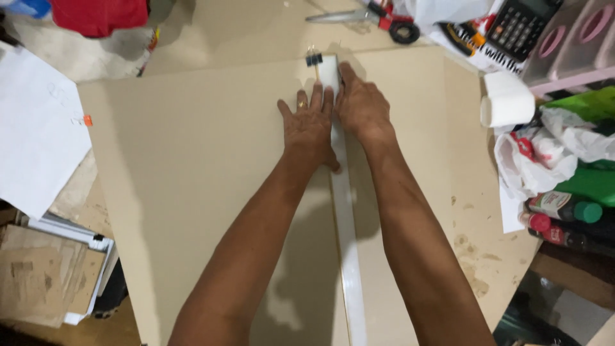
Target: Using a utility knife and a straight-edge guide to cut a large board on a workbench.
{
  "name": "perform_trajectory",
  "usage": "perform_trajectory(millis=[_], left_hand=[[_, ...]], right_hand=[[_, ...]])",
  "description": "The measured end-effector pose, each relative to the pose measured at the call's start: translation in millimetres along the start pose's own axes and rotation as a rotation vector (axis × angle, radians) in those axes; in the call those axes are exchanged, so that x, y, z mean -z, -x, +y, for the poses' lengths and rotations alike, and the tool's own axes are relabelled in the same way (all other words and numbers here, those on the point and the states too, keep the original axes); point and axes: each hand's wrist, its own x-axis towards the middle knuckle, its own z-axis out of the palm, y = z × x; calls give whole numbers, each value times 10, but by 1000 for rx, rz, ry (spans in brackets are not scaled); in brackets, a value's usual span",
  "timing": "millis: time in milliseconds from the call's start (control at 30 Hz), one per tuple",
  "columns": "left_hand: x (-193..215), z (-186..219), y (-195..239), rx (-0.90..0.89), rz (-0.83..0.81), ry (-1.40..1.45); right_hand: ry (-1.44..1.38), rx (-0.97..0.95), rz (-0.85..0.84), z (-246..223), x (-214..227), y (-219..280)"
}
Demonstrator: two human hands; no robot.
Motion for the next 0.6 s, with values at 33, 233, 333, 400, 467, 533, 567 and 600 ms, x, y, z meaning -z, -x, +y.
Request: perform_trajectory(millis=[33,233,333,400,467,533,567,600], left_hand=[[11,1,-5,5,-5,-7],[-21,4,-12,0,63,-4],[-100,16,-35,0,136,-30],[-110,7,-40,5,142,-40],[-106,10,-54,8,150,-50],[-102,8,-68,4,159,-47],[-91,0,-57,3,157,-46],[-96,-12,-38,-6,158,-22]], right_hand=[[-19,-16,-52,-68,90,62],[31,-11,-87,126,-97,416],[-61,22,-12,236,-220,887],[-38,32,13,354,-379,1116],[-15,40,39,384,-410,1336],[21,-249,-300,315,-332,1547],[22,-251,-301,395,-422,1612],[0,-238,-262,469,-516,1693]])
